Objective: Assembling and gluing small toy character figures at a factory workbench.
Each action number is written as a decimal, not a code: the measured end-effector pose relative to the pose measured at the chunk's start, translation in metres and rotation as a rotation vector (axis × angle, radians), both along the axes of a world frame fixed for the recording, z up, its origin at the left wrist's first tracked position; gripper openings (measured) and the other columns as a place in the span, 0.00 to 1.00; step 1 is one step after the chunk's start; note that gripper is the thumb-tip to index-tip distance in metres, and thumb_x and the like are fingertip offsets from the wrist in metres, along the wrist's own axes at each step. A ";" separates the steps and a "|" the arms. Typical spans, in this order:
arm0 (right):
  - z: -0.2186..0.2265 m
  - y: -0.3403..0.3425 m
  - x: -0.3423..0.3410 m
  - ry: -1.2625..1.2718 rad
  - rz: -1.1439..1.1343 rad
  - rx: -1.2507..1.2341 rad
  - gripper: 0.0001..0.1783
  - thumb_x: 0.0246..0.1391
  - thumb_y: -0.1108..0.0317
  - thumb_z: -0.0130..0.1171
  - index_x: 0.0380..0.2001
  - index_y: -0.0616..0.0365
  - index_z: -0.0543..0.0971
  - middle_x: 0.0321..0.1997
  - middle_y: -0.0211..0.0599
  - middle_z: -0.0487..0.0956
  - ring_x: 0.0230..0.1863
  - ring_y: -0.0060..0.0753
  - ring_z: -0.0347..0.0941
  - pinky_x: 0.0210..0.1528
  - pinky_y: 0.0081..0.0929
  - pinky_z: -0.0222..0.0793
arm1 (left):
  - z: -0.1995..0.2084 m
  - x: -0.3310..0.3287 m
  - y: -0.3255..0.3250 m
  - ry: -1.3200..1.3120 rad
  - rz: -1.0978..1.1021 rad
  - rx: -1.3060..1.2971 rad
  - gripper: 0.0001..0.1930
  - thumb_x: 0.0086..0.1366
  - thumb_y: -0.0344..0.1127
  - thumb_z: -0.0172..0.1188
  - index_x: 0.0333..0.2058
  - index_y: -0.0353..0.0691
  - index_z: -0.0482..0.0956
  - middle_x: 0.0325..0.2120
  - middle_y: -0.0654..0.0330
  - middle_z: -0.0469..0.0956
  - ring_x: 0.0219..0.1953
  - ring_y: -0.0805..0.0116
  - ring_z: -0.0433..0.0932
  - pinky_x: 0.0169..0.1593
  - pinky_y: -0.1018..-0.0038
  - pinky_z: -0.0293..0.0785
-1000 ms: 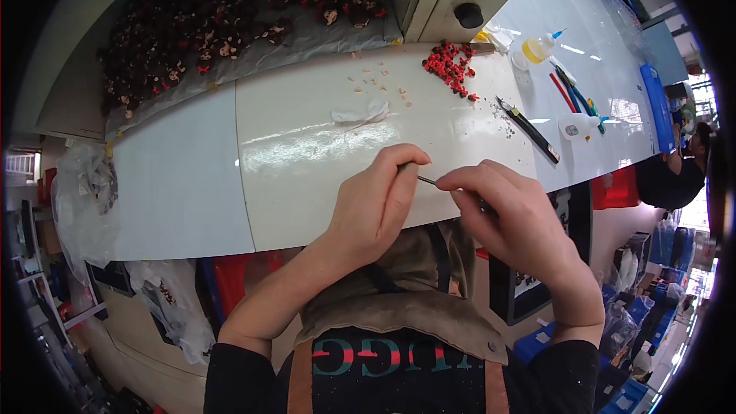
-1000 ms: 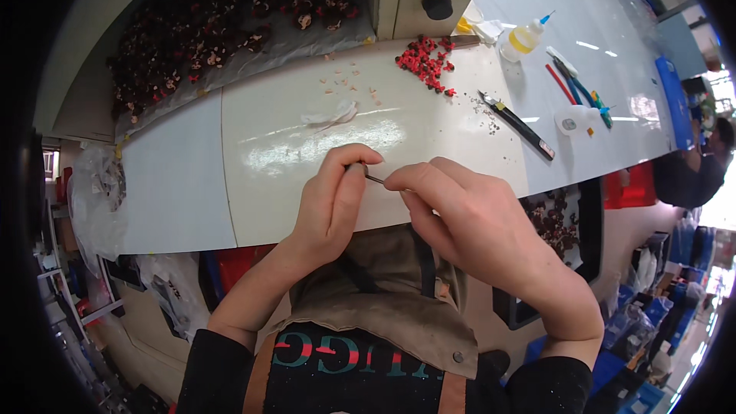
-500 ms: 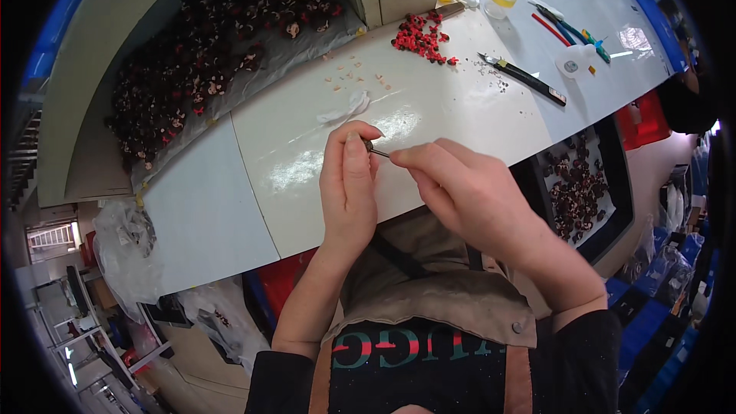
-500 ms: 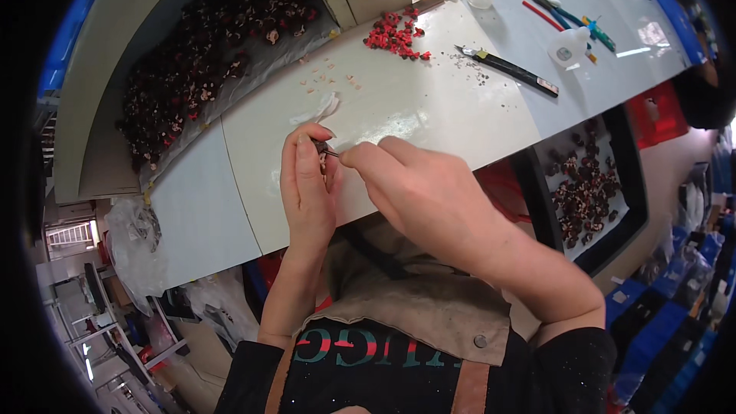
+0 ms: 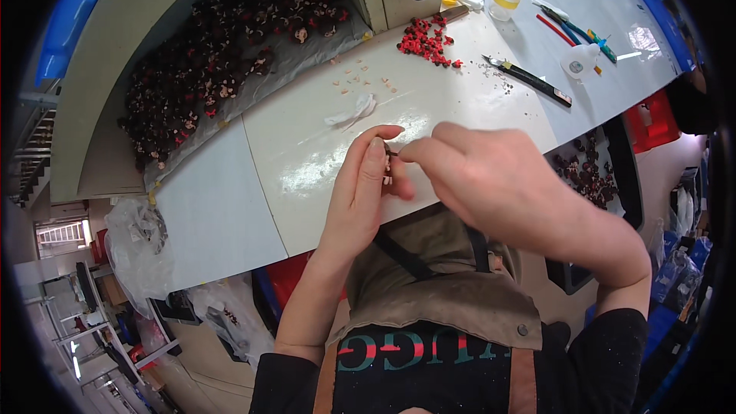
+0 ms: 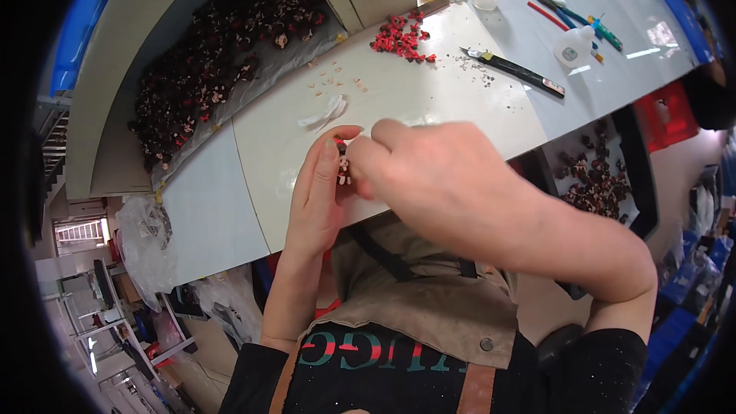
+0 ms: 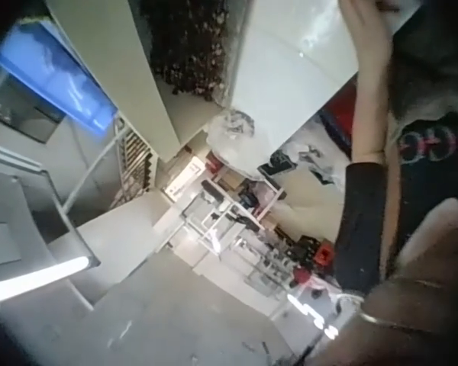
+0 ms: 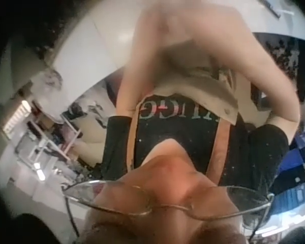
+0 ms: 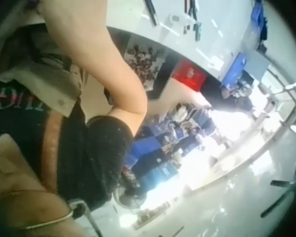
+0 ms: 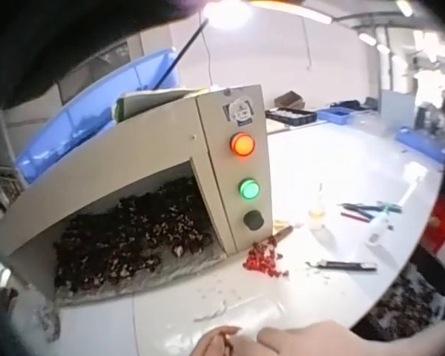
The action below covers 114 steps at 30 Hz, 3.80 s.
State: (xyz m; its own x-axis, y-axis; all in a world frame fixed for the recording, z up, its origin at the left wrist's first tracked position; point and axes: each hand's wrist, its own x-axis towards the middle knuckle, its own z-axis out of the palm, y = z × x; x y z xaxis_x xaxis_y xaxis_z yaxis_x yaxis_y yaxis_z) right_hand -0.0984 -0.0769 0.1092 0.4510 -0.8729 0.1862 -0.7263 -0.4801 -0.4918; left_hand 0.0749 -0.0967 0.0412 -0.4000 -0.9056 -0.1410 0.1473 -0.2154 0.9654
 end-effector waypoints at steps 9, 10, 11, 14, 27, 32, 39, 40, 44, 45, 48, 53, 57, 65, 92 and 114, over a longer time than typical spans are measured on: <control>-0.002 0.023 -0.003 -0.146 -0.109 -0.029 0.18 0.44 0.81 0.54 0.42 0.57 0.74 0.24 0.39 0.73 0.23 0.40 0.73 0.24 0.32 0.69 | -0.003 0.000 0.002 0.015 0.252 0.034 0.18 0.72 0.45 0.36 0.46 0.36 0.66 0.18 0.70 0.56 0.18 0.82 0.52 0.22 0.84 0.52; 0.002 0.026 -0.003 -0.177 -0.127 -0.002 0.18 0.44 0.81 0.54 0.42 0.57 0.74 0.23 0.39 0.73 0.23 0.40 0.72 0.24 0.32 0.68 | -0.003 0.001 0.003 0.043 0.227 0.050 0.18 0.72 0.45 0.36 0.46 0.36 0.65 0.17 0.70 0.56 0.18 0.82 0.51 0.22 0.84 0.51; 0.003 0.028 -0.003 -0.208 -0.156 0.024 0.18 0.45 0.82 0.54 0.42 0.57 0.74 0.23 0.39 0.72 0.23 0.40 0.72 0.24 0.33 0.68 | -0.004 0.001 0.003 0.041 0.223 0.050 0.18 0.72 0.45 0.36 0.46 0.36 0.65 0.17 0.70 0.56 0.18 0.82 0.51 0.22 0.84 0.51; -0.012 0.028 0.004 -0.181 -0.149 0.018 0.18 0.45 0.82 0.55 0.42 0.57 0.74 0.22 0.38 0.72 0.22 0.40 0.72 0.24 0.32 0.68 | -0.007 0.003 0.003 0.131 0.202 0.084 0.18 0.72 0.46 0.37 0.46 0.36 0.65 0.18 0.70 0.56 0.18 0.82 0.50 0.21 0.83 0.51; -0.032 0.021 0.019 -0.192 -0.154 -0.004 0.16 0.46 0.80 0.55 0.41 0.55 0.75 0.23 0.36 0.73 0.22 0.39 0.73 0.22 0.31 0.70 | -0.012 0.004 0.004 0.117 0.228 0.044 0.19 0.72 0.46 0.37 0.46 0.35 0.66 0.20 0.70 0.58 0.18 0.83 0.50 0.21 0.83 0.51; -0.034 0.024 0.025 -0.247 -0.193 0.104 0.16 0.47 0.80 0.54 0.42 0.56 0.73 0.26 0.39 0.74 0.25 0.42 0.73 0.25 0.31 0.70 | -0.008 -0.002 0.009 0.040 0.259 -0.010 0.20 0.72 0.46 0.37 0.47 0.35 0.66 0.23 0.68 0.62 0.18 0.84 0.53 0.22 0.84 0.54; -0.027 0.033 0.033 -0.270 -0.286 0.161 0.15 0.49 0.79 0.53 0.42 0.58 0.73 0.28 0.42 0.74 0.26 0.44 0.73 0.27 0.34 0.70 | -0.018 -0.007 0.013 -0.124 0.244 -0.250 0.13 0.72 0.38 0.37 0.47 0.35 0.63 0.18 0.68 0.60 0.18 0.82 0.59 0.23 0.85 0.57; -0.026 0.027 0.028 -0.269 -0.239 0.148 0.13 0.49 0.78 0.53 0.40 0.59 0.74 0.28 0.43 0.75 0.27 0.44 0.74 0.29 0.35 0.70 | -0.019 -0.007 0.011 -0.136 0.220 -0.239 0.13 0.72 0.38 0.37 0.46 0.35 0.63 0.18 0.68 0.60 0.18 0.82 0.59 0.23 0.85 0.57; -0.001 -0.023 0.001 -0.252 -0.066 0.571 0.10 0.50 0.73 0.50 0.35 0.63 0.76 0.22 0.39 0.74 0.21 0.29 0.68 0.27 0.26 0.64 | -0.023 0.000 0.014 -0.158 0.124 -0.217 0.12 0.71 0.37 0.37 0.46 0.35 0.63 0.19 0.68 0.62 0.19 0.83 0.60 0.23 0.84 0.58; 0.002 -0.030 -0.004 -0.241 -0.027 0.589 0.10 0.50 0.71 0.50 0.35 0.63 0.76 0.21 0.37 0.73 0.21 0.26 0.66 0.26 0.24 0.63 | -0.021 0.000 0.013 -0.135 0.105 -0.168 0.12 0.71 0.36 0.37 0.46 0.36 0.63 0.19 0.68 0.63 0.19 0.83 0.60 0.23 0.84 0.58; 0.010 -0.042 -0.004 -0.153 0.059 0.586 0.10 0.50 0.68 0.52 0.35 0.62 0.76 0.19 0.33 0.70 0.21 0.25 0.65 0.26 0.24 0.63 | -0.018 0.002 0.014 -0.055 0.121 -0.119 0.11 0.70 0.36 0.41 0.46 0.36 0.64 0.21 0.68 0.63 0.21 0.84 0.60 0.25 0.86 0.58; 0.019 -0.059 -0.005 -0.047 0.076 0.575 0.09 0.50 0.66 0.55 0.30 0.61 0.76 0.17 0.29 0.68 0.21 0.21 0.63 0.25 0.22 0.60 | -0.010 0.010 0.007 -0.124 0.013 -0.052 0.12 0.67 0.33 0.49 0.46 0.37 0.64 0.25 0.68 0.64 0.26 0.83 0.61 0.30 0.85 0.59; 0.030 -0.081 -0.005 0.103 0.159 0.693 0.08 0.47 0.67 0.60 0.27 0.60 0.77 0.15 0.26 0.66 0.20 0.18 0.62 0.24 0.18 0.59 | -0.005 0.016 0.002 -0.192 -0.201 -0.063 0.14 0.66 0.32 0.48 0.48 0.36 0.62 0.26 0.65 0.66 0.28 0.80 0.64 0.32 0.81 0.63; 0.049 -0.126 0.023 0.335 0.300 1.255 0.11 0.46 0.63 0.64 0.30 0.58 0.80 0.19 0.22 0.73 0.19 0.13 0.64 0.18 0.16 0.57 | -0.010 0.023 0.000 -0.115 -0.310 -0.128 0.15 0.65 0.30 0.47 0.49 0.37 0.61 0.23 0.64 0.65 0.25 0.79 0.63 0.30 0.81 0.62; 0.029 -0.105 0.008 0.188 0.454 0.664 0.05 0.47 0.70 0.62 0.28 0.56 0.77 0.17 0.28 0.72 0.19 0.22 0.68 0.22 0.20 0.61 | -0.017 0.032 -0.005 -0.114 -0.271 -0.279 0.15 0.64 0.32 0.51 0.49 0.39 0.62 0.25 0.59 0.73 0.27 0.68 0.74 0.32 0.73 0.67; -0.049 -0.120 -0.012 -0.297 0.340 1.346 0.10 0.43 0.71 0.69 0.24 0.60 0.76 0.18 0.23 0.74 0.18 0.07 0.65 0.17 0.09 0.56 | -0.010 0.041 -0.012 -0.086 -0.491 -0.104 0.22 0.65 0.36 0.51 0.55 0.38 0.60 0.33 0.54 0.74 0.33 0.66 0.75 0.39 0.74 0.68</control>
State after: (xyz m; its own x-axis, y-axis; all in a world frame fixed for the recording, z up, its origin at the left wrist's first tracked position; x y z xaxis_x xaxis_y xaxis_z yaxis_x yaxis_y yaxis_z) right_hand -0.1109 -0.1973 0.0601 0.7634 -0.3151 -0.5639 -0.4626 0.3425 -0.8177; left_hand 0.1155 -0.1089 0.0313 -0.7730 -0.6247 -0.1106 -0.0276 -0.1410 0.9896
